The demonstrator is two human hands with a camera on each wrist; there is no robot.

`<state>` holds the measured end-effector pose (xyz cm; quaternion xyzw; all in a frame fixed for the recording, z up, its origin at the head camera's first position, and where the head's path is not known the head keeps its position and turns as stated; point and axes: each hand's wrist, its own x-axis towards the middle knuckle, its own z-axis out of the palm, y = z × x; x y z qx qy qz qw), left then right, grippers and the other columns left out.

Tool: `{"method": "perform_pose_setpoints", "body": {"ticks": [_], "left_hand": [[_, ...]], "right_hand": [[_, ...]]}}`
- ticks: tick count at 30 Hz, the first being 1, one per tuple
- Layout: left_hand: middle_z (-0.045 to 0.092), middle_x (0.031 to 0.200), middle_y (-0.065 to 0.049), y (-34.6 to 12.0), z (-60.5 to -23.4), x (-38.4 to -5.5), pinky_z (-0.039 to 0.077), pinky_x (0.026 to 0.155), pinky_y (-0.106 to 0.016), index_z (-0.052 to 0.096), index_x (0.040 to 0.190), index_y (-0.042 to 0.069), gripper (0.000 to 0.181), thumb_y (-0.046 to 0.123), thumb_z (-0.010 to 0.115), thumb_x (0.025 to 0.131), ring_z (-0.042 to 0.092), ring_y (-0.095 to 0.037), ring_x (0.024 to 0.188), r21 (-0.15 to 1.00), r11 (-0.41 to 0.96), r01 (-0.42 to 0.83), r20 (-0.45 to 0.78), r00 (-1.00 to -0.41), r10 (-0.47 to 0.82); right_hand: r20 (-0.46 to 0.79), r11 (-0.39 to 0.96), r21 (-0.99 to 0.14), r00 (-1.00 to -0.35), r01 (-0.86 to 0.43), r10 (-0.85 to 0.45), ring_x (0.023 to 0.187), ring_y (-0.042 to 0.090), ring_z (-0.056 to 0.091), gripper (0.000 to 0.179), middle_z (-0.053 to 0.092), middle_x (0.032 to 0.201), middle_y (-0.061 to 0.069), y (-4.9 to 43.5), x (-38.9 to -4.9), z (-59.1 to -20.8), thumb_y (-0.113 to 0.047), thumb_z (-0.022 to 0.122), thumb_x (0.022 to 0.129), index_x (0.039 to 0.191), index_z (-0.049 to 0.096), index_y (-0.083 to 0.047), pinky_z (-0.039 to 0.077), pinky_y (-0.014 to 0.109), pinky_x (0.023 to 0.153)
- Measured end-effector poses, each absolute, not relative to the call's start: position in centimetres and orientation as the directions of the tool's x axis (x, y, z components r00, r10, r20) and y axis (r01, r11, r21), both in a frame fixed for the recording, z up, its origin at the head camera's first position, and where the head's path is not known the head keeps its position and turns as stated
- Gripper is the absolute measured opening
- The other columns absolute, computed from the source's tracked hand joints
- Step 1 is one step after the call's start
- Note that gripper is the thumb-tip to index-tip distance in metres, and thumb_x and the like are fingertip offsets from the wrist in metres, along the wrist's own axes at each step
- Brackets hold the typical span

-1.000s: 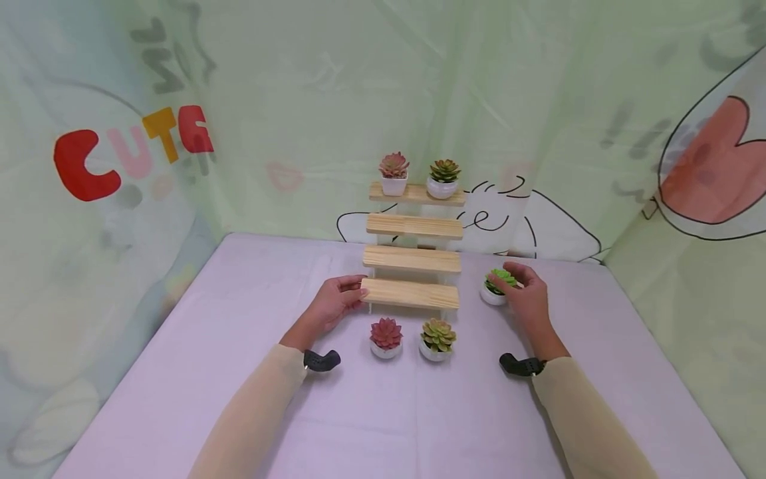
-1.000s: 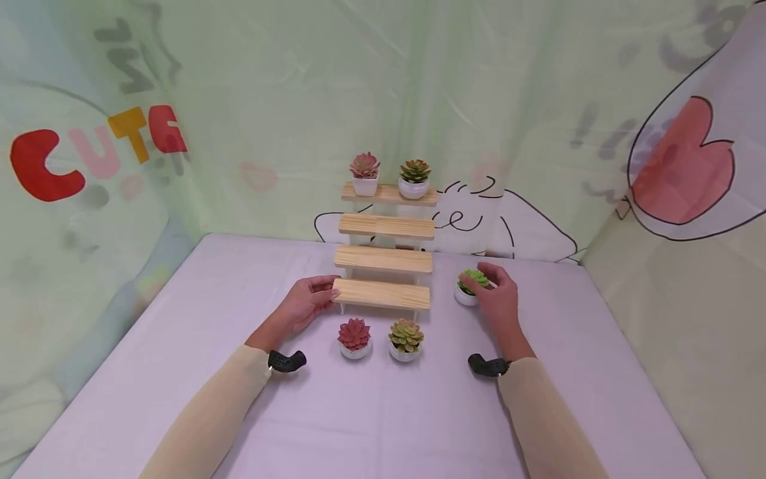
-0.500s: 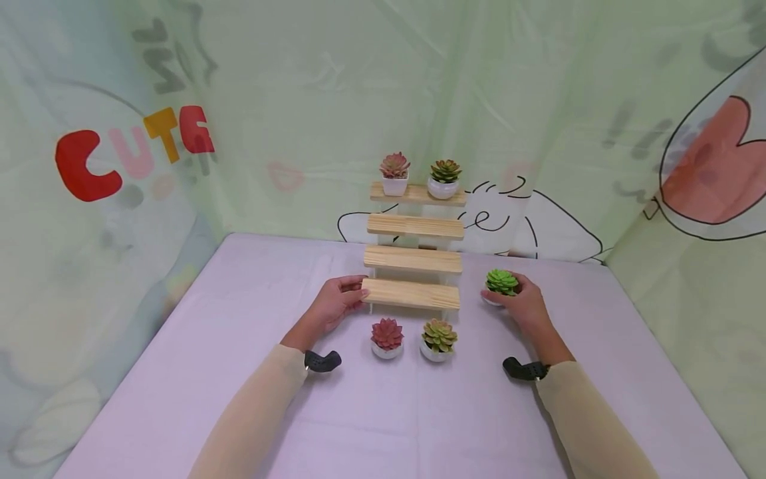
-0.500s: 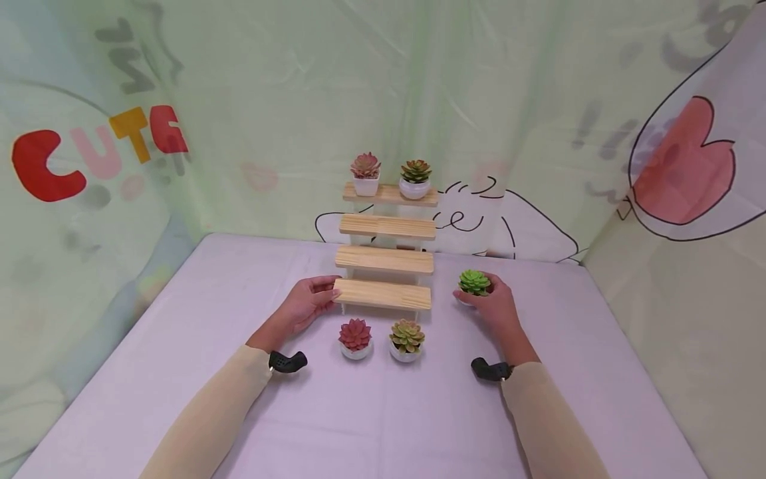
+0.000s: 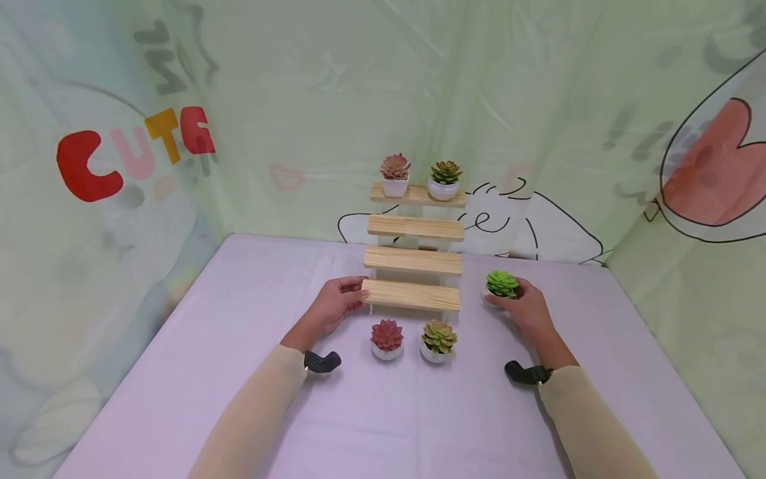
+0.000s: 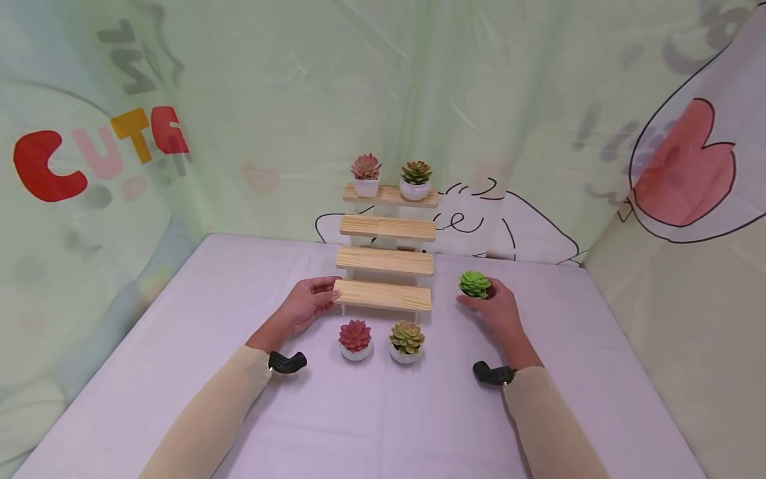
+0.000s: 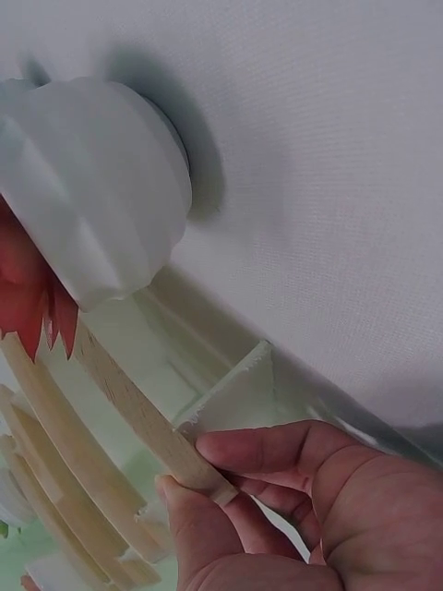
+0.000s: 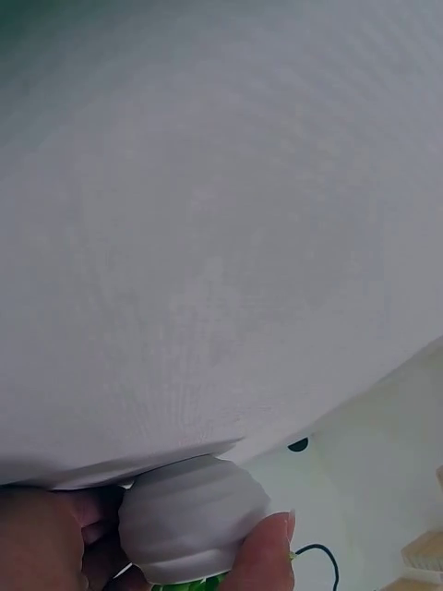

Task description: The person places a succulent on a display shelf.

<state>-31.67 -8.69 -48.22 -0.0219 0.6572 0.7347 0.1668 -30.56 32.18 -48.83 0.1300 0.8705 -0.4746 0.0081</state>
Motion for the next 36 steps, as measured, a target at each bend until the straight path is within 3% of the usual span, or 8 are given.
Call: {"method": "perform_pose_setpoints", "body": {"ticks": [36], "left_hand": [[0.064,0.116,-0.01,-8.7,-48.2,-31.8,0.062,0.083,-0.027,0.061,0.14,0.005,0.045,0.004,0.07,0.096,0.066,-0.017,0.098,0.957,-0.086,-0.276,-0.251,-0.941,0.225]], "right_hand": [[-0.107,0.432,-0.88,-0.967,0.201,0.232,0.145,0.035,0.043,0.092,0.043,0.159,0.018,31.5,-28.9,-48.4,-0.034,0.086,0.084,0.158,0.038,-0.009,0.04,0.051,0.119]]}}
